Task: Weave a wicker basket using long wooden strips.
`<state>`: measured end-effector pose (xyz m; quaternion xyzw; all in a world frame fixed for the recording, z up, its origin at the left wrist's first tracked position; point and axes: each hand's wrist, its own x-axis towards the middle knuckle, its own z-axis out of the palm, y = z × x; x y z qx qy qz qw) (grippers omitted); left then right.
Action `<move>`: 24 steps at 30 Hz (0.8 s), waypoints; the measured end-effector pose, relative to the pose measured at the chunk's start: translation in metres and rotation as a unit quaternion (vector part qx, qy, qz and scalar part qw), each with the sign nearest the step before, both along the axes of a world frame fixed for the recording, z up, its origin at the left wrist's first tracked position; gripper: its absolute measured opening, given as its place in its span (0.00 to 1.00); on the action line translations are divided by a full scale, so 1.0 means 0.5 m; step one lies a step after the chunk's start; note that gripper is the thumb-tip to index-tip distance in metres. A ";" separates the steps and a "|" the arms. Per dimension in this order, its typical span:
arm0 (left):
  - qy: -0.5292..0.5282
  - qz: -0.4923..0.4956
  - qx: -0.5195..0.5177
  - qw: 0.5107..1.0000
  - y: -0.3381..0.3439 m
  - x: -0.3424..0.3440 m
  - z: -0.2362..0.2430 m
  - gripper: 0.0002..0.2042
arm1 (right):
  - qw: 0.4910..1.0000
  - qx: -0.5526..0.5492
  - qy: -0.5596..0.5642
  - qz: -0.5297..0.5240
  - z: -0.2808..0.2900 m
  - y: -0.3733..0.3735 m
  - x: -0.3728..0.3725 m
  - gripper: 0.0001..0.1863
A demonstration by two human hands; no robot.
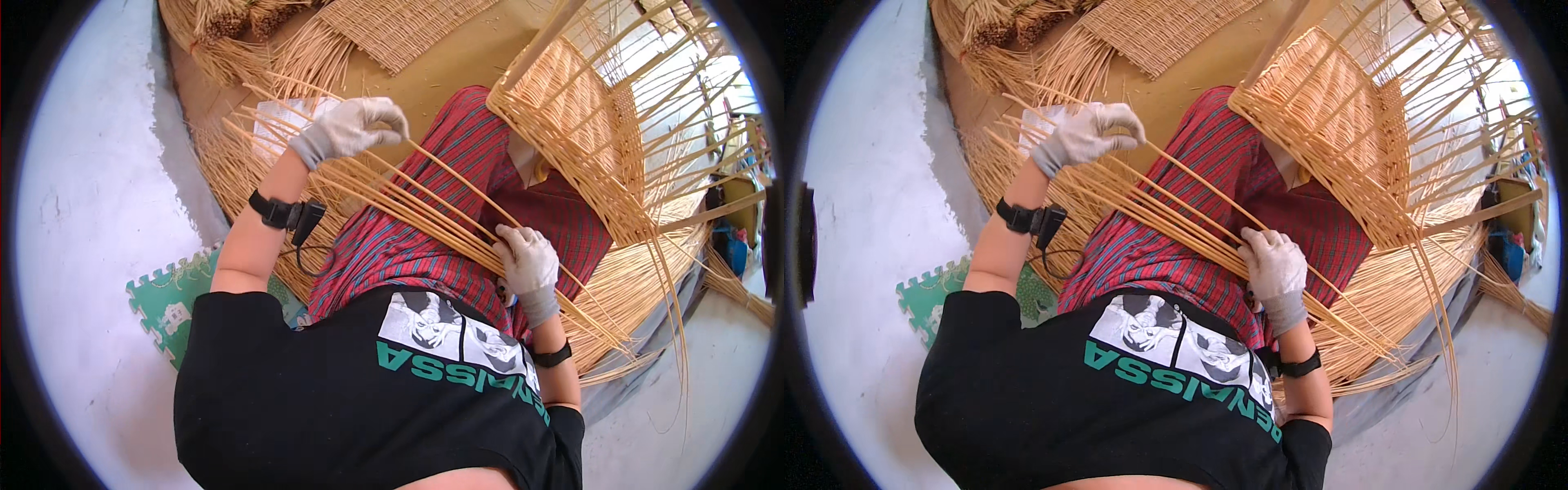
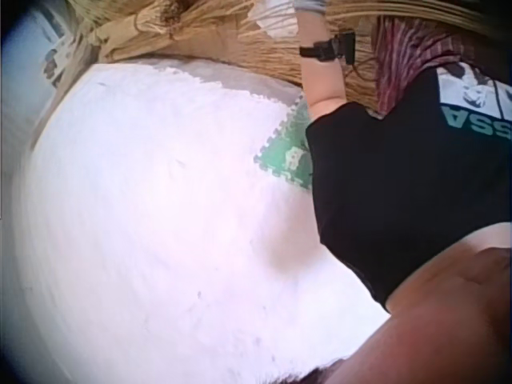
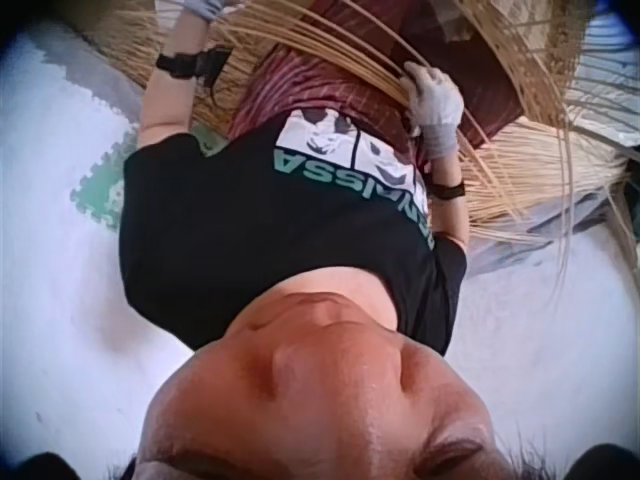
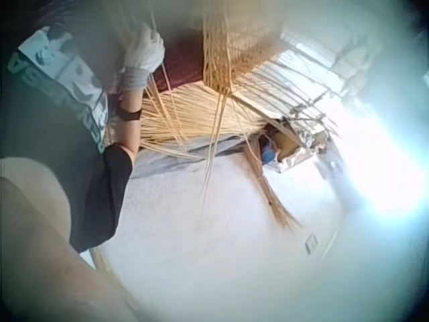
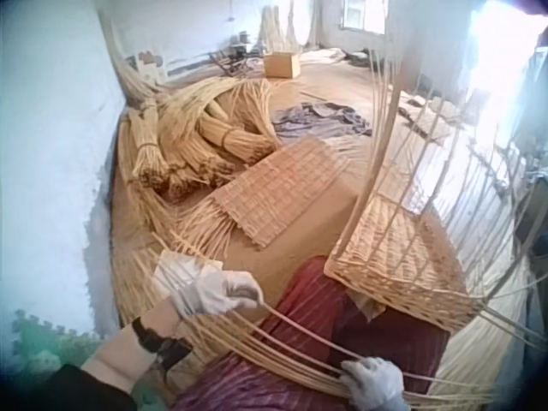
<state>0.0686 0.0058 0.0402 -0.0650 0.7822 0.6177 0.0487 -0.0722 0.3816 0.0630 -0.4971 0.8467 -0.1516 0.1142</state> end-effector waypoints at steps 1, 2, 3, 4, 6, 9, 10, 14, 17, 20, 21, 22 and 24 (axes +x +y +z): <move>0.014 -0.001 -0.117 0.993 -0.003 0.020 -0.009 0.09 | 1.000 -0.002 -0.002 0.003 -0.014 0.003 0.002 0.06; 0.029 -0.001 -0.232 0.972 -0.006 0.038 -0.018 0.08 | 1.000 -0.005 -0.008 0.009 -0.023 0.009 -0.001 0.07; 0.046 0.007 -0.241 0.969 -0.012 0.050 -0.032 0.08 | 1.000 -0.008 -0.014 0.013 -0.027 0.016 -0.005 0.07; 0.047 0.008 -0.243 0.969 -0.022 0.060 -0.041 0.08 | 0.997 -0.063 -0.012 -0.035 -0.017 0.024 -0.007 0.06; 0.133 0.060 -0.426 0.893 -0.049 0.079 -0.053 0.03 | 0.983 -0.108 0.103 -0.110 0.048 0.050 -0.039 0.05; 0.121 0.157 -0.308 0.930 -0.083 0.076 -0.009 0.04 | 0.895 -0.172 0.288 -0.295 0.138 0.124 -0.112 0.05; 0.119 0.227 -0.226 0.940 -0.087 0.063 -0.003 0.05 | 0.852 -0.193 0.375 -0.310 0.134 0.143 -0.129 0.05; 0.287 0.122 -0.217 0.925 0.042 -0.113 0.022 0.04 | 0.848 -0.311 -0.309 -0.297 0.061 0.109 -0.105 0.07; 0.295 0.027 -0.213 0.931 0.213 -0.184 0.063 0.06 | 0.749 -0.437 -0.469 -0.166 0.087 0.000 -0.047 0.16; 0.283 0.027 -0.121 0.951 0.215 -0.213 0.086 0.07 | 0.818 -0.422 -0.377 -0.104 0.083 0.024 -0.086 0.25; 0.279 0.049 -0.146 0.948 0.199 -0.219 0.089 0.06 | 0.879 -0.308 -0.355 -0.078 0.078 0.034 -0.087 0.26; 0.274 0.071 -0.171 0.944 0.190 -0.226 0.094 0.05 | 0.925 -0.187 -0.326 -0.052 0.072 0.043 -0.084 0.27; 0.267 0.028 -0.069 0.961 0.214 -0.239 0.106 0.05 | 0.809 -0.309 -0.465 -0.181 0.060 0.031 -0.062 0.29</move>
